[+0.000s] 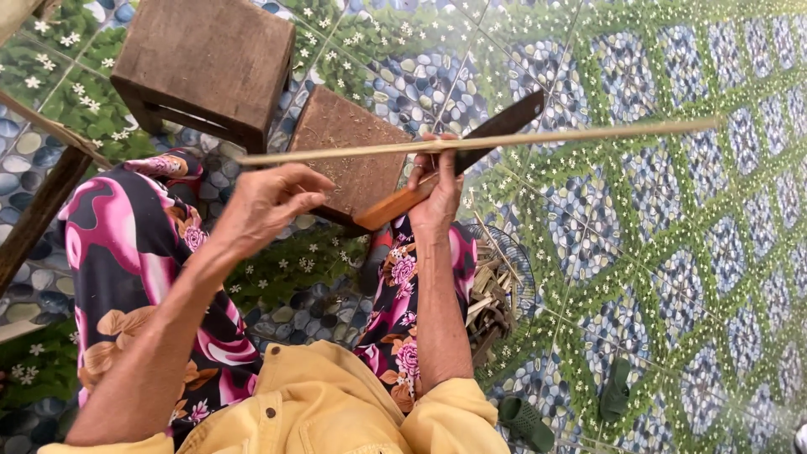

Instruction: The person uses a knife to shave and shape a long piece of bamboo, repeatedly rotating it to smooth the surface. The person works over a wooden block placed on the floor.

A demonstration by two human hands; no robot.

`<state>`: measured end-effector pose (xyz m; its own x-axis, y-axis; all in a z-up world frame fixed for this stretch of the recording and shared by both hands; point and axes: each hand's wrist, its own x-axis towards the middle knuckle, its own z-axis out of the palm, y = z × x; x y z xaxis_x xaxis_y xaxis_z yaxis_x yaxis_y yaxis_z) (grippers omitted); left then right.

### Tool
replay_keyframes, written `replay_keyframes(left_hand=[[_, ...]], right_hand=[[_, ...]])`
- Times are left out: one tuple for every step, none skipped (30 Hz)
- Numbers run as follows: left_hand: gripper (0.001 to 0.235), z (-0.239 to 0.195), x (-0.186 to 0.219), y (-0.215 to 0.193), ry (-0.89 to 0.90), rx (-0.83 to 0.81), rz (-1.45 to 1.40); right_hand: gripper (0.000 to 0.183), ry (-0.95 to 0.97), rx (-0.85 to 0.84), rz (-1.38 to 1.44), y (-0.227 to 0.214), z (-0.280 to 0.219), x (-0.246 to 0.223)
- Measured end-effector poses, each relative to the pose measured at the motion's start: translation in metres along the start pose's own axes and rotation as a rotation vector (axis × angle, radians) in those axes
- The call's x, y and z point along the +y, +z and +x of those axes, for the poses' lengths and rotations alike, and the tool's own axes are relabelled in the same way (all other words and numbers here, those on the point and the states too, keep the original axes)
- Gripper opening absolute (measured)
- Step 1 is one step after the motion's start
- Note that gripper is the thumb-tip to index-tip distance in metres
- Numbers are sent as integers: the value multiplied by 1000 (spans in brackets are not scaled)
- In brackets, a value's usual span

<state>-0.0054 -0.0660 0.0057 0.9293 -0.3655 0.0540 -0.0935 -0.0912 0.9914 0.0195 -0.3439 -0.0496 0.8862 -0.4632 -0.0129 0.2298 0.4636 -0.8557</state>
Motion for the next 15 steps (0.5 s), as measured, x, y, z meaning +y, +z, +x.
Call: replay_keyframes(left_hand=[[16, 1, -7, 8, -56, -10, -49], [18, 2, -15, 16, -113, -19, -98], [18, 2, -19, 22, -113, -22, -96], [22, 4, -23, 27, -153, -52, -91], [27, 6, -26, 33, -193, -82, -85], [27, 7, -29, 37, -192, -88, -82], [29, 9, -31, 41, -179, -60, -61], [35, 10, -34, 46, -166, -32, -41], [35, 10, -20, 45, -164, -40, -38], [45, 11, -6, 44, -42, -16, -43], [56, 12, 8, 42, 80, 8, -49], [56, 18, -15, 41, 82, -3, -41], [60, 26, -39, 39, 227, -8, -1], [65, 30, -62, 39, 368, -13, 33], [65, 26, -60, 37, 364, -23, 36]], right_hand=[[35, 20, 13, 56, -5, 3, -1], [41, 42, 26, 113, -11, 5, -1], [41, 41, 27, 114, -21, 8, 3], [36, 96, 74, 177, -31, 12, 7], [32, 151, 119, 240, -41, 15, 10], [32, 147, 124, 243, -39, 14, 8], [31, 201, 172, 253, -37, 13, 5], [30, 254, 222, 262, -35, 11, 3], [30, 249, 227, 266, -28, 4, 4], [22, 349, 213, 203, -20, -2, 7], [18, 448, 198, 139, -11, -8, 9], [18, 443, 204, 151, -6, -12, 16], [18, 466, 202, 143, 0, -15, 22], [18, 493, 202, 131, 4, -21, 28], [18, 493, 210, 137, 3, -25, 34]])
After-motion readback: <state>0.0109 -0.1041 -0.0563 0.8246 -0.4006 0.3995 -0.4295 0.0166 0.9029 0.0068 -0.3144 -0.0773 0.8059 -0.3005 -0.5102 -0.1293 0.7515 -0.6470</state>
